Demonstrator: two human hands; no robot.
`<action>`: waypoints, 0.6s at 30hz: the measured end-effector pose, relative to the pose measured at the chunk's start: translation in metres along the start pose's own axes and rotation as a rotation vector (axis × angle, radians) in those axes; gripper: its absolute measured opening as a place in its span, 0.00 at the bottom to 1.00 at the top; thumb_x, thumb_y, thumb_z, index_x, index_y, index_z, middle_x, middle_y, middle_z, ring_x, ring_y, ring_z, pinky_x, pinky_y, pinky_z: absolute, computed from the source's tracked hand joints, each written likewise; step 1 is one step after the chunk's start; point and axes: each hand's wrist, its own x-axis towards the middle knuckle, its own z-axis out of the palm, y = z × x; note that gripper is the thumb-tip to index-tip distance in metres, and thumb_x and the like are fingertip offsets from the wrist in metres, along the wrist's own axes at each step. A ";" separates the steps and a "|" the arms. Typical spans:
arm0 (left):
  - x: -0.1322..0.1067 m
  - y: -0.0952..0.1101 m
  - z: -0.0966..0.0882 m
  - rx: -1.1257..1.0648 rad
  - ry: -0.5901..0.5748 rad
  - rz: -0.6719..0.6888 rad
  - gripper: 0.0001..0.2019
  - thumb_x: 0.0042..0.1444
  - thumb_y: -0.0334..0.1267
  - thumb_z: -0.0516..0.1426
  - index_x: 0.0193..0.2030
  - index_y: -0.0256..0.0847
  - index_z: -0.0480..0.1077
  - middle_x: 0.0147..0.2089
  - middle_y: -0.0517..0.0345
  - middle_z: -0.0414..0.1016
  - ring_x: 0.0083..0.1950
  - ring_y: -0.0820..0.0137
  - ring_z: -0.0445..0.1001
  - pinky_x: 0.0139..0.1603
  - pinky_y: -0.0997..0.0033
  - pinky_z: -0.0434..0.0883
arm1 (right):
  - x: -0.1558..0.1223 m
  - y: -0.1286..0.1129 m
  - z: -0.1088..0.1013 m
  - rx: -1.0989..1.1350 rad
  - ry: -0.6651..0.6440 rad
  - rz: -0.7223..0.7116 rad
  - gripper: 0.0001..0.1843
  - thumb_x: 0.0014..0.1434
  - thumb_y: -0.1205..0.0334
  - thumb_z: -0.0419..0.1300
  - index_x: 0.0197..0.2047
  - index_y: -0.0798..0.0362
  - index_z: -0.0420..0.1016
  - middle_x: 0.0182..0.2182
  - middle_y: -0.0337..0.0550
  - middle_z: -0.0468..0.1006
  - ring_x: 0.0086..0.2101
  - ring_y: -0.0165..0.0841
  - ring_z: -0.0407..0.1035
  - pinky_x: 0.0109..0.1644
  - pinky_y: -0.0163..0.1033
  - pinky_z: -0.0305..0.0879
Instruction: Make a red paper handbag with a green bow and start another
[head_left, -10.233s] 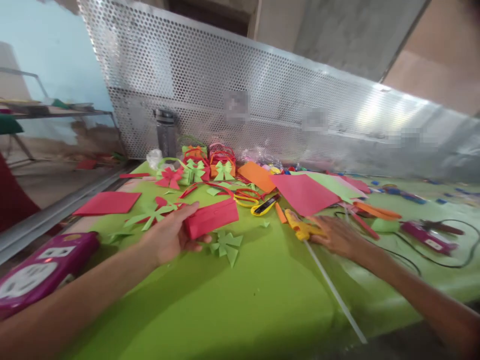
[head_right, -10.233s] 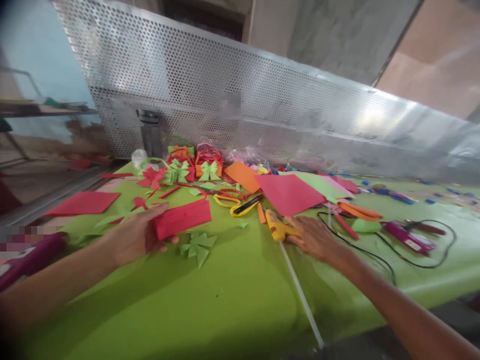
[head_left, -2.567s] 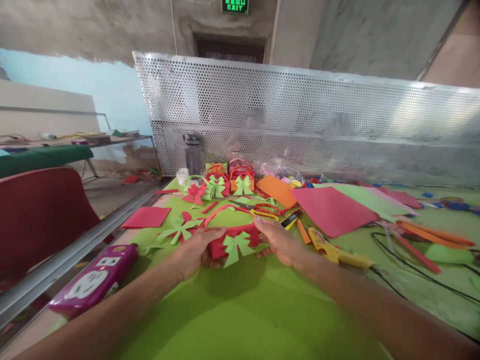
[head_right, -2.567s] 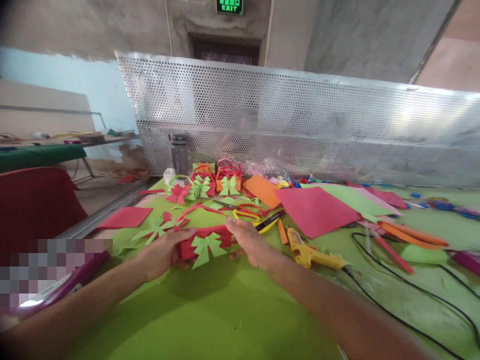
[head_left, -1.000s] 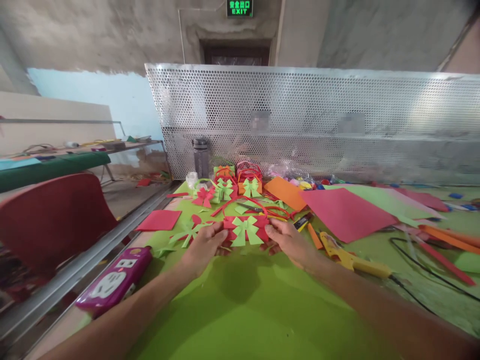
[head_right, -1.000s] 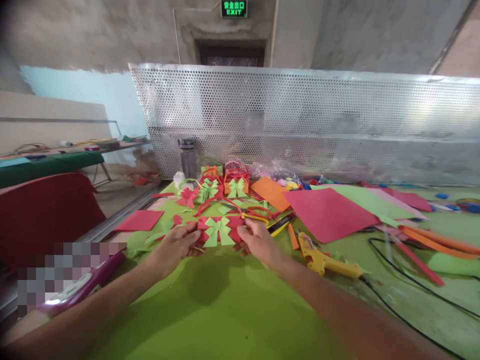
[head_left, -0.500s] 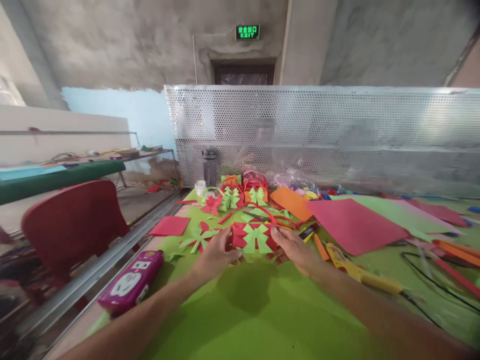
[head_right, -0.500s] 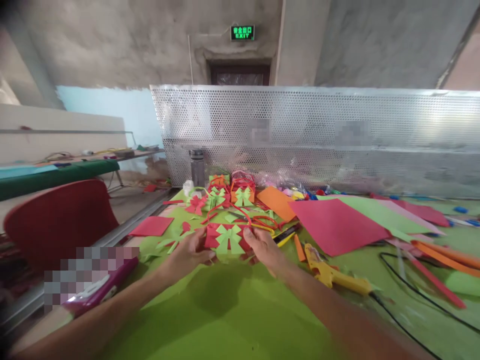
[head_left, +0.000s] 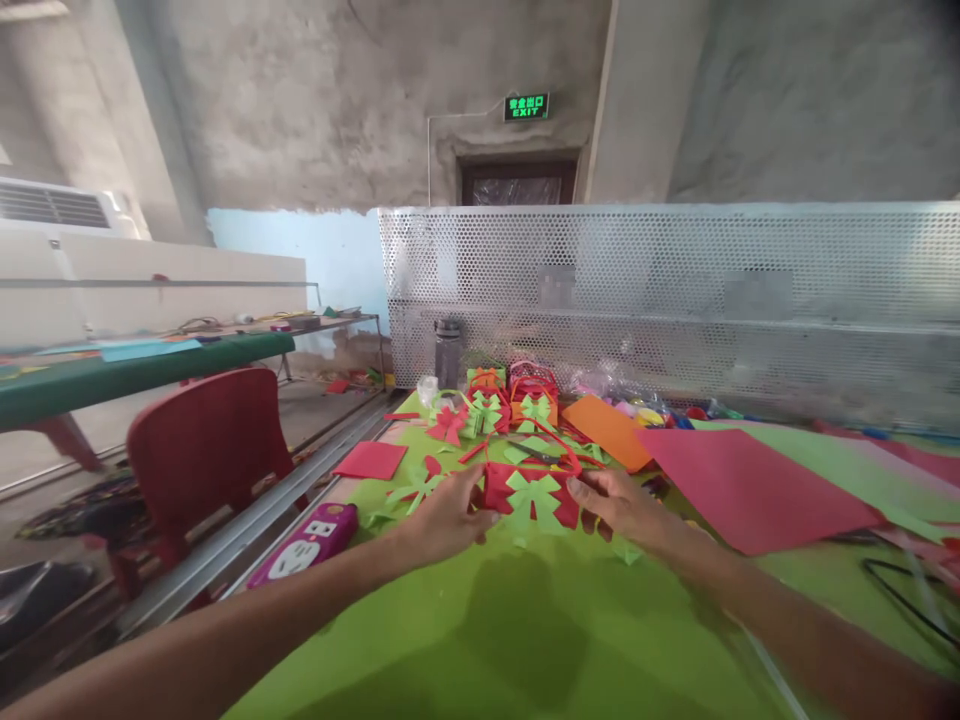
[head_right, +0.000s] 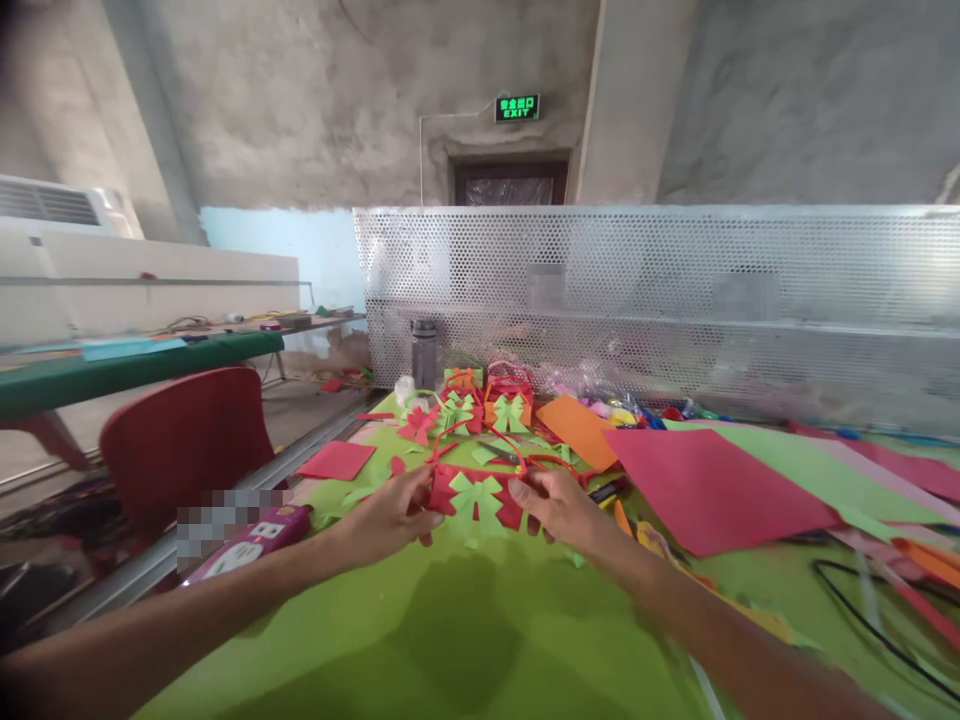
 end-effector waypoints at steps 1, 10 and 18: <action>0.001 -0.003 0.000 0.008 -0.007 -0.010 0.08 0.56 0.36 0.56 0.39 0.36 0.62 0.30 0.57 0.74 0.30 0.69 0.76 0.26 0.73 0.71 | 0.002 0.001 0.002 0.009 -0.005 0.015 0.26 0.49 0.38 0.61 0.31 0.56 0.72 0.15 0.37 0.69 0.17 0.26 0.62 0.19 0.31 0.57; 0.022 -0.015 -0.027 -0.019 -0.079 -0.137 0.15 0.53 0.36 0.58 0.46 0.35 0.62 0.36 0.53 0.75 0.30 0.68 0.78 0.23 0.75 0.69 | 0.034 0.000 0.010 0.128 -0.029 0.052 0.22 0.50 0.43 0.63 0.36 0.54 0.74 0.26 0.41 0.75 0.24 0.28 0.69 0.24 0.31 0.64; 0.045 -0.026 -0.047 -0.060 -0.104 -0.242 0.17 0.47 0.35 0.62 0.43 0.35 0.65 0.34 0.55 0.76 0.28 0.70 0.76 0.22 0.76 0.69 | 0.068 0.017 0.011 0.132 -0.008 -0.036 0.22 0.47 0.42 0.65 0.30 0.55 0.75 0.21 0.40 0.75 0.21 0.27 0.67 0.26 0.33 0.63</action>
